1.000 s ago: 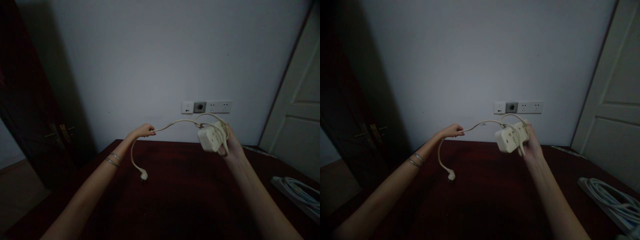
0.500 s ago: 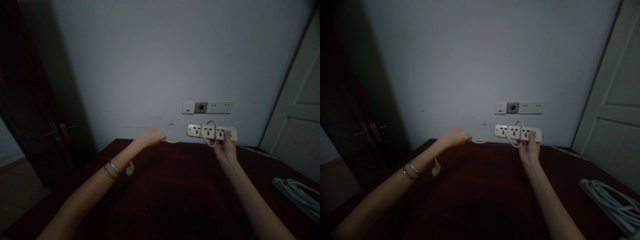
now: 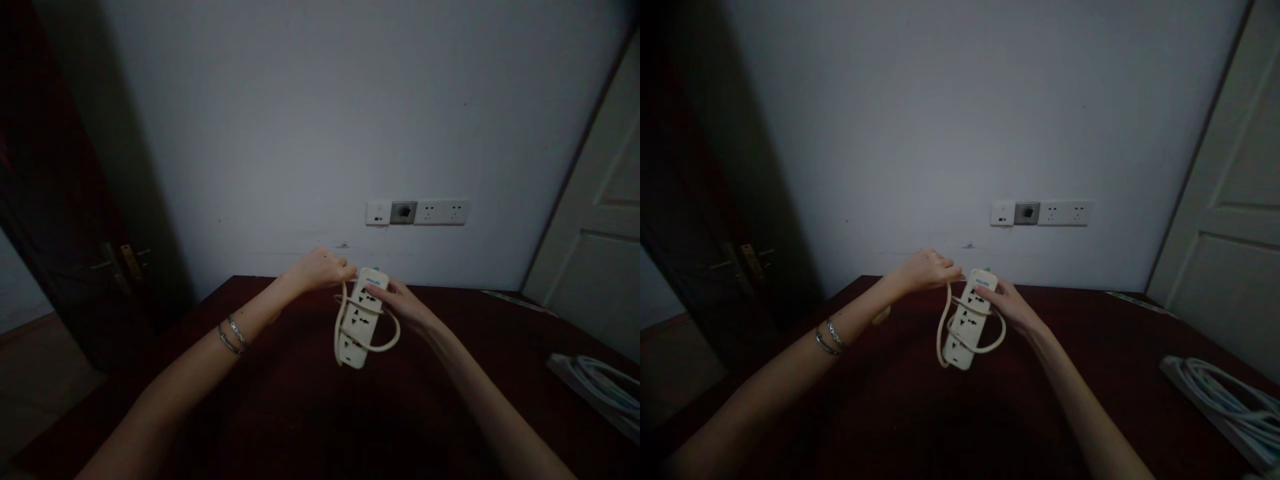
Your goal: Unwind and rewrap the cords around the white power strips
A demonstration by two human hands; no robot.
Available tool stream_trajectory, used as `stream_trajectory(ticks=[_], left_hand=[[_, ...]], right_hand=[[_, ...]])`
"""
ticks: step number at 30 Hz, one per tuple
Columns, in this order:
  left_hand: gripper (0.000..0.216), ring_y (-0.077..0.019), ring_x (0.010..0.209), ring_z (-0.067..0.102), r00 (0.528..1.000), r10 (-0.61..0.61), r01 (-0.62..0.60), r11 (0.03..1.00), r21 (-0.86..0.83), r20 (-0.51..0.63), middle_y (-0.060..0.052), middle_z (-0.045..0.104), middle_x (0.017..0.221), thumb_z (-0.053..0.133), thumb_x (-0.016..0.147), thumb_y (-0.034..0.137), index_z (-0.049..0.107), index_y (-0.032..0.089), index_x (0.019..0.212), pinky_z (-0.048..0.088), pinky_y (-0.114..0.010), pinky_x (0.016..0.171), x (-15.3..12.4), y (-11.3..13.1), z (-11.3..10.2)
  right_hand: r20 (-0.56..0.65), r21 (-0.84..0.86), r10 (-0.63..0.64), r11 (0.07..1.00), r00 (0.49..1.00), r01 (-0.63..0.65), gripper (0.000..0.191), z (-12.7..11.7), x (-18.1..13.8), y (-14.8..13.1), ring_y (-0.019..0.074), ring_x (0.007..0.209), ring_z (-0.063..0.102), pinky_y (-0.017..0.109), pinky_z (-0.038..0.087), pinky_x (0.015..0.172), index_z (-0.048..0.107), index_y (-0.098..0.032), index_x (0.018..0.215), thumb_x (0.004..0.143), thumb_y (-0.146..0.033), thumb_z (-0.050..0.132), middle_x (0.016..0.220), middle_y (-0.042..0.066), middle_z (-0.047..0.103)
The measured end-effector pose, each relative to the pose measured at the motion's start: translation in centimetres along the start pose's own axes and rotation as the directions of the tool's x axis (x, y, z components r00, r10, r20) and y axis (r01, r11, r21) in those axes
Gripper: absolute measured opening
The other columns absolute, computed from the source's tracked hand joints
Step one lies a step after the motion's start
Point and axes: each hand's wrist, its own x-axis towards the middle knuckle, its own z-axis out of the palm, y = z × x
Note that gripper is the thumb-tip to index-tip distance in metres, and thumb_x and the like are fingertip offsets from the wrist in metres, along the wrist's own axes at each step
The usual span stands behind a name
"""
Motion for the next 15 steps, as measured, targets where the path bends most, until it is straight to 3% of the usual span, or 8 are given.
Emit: stream_trajectory(ticks=[4, 7, 11, 15], left_hand=[[0.029, -0.0134, 0.053, 0.05, 0.997, -0.072, 0.072, 0.996, 0.061, -0.004, -0.009, 0.063, 0.067, 0.038, 0.092, 0.032, 0.062, 0.016, 0.086, 0.025, -0.027, 0.051, -0.1, -0.2, 0.6], [0.025, -0.0142, 0.054, 0.051, 0.991, -0.136, 0.136, 0.99, 0.033, -0.007, -0.009, 0.063, 0.066, 0.045, 0.088, 0.032, 0.063, 0.016, 0.092, 0.026, -0.026, 0.051, 0.0, 0.3, 0.4], [0.026, -0.0139, 0.056, 0.051, 0.968, -0.249, 0.249, 0.959, -0.135, 0.016, -0.005, 0.061, 0.062, 0.056, 0.08, 0.037, 0.066, 0.018, 0.095, 0.026, -0.025, 0.052, 0.5, 0.4, 0.4], [0.022, -0.0104, 0.053, 0.047, 0.961, -0.266, 0.275, 0.871, -0.407, 0.08, -0.001, 0.059, 0.061, 0.061, 0.074, 0.029, 0.069, 0.018, 0.092, 0.028, -0.023, 0.051, 1.2, 0.0, 1.1]], right_hand=[[0.134, -0.133, -0.004, 0.991, 0.991, 0.022, 0.034, 1.7, -1.6, -1.6, 0.0151, 0.075, 0.062, 0.028, 0.05, 0.069, 0.064, -0.018, 0.1, 0.07, -0.032, 0.071, 0.086, 0.003, 0.069], [0.191, -0.182, 0.009, 0.983, 0.981, 0.026, 0.03, 1.7, -2.1, -2.1, 0.0157, 0.075, 0.061, 0.027, 0.049, 0.068, 0.065, -0.017, 0.096, 0.069, -0.031, 0.071, 0.085, 0.004, 0.068], [0.253, -0.091, 0.083, 0.994, 0.964, -0.061, 0.034, 1.0, -2.2, -2.0, 0.0143, 0.071, 0.061, 0.025, 0.049, 0.064, 0.064, -0.016, 0.1, 0.071, -0.032, 0.07, 0.085, 0.005, 0.068], [0.264, 0.078, 0.071, 0.992, 0.962, -0.094, 0.032, 0.7, -2.3, -1.6, 0.013, 0.066, 0.062, 0.022, 0.049, 0.062, 0.066, -0.015, 0.091, 0.067, -0.035, 0.072, 0.076, 0.004, 0.068]])
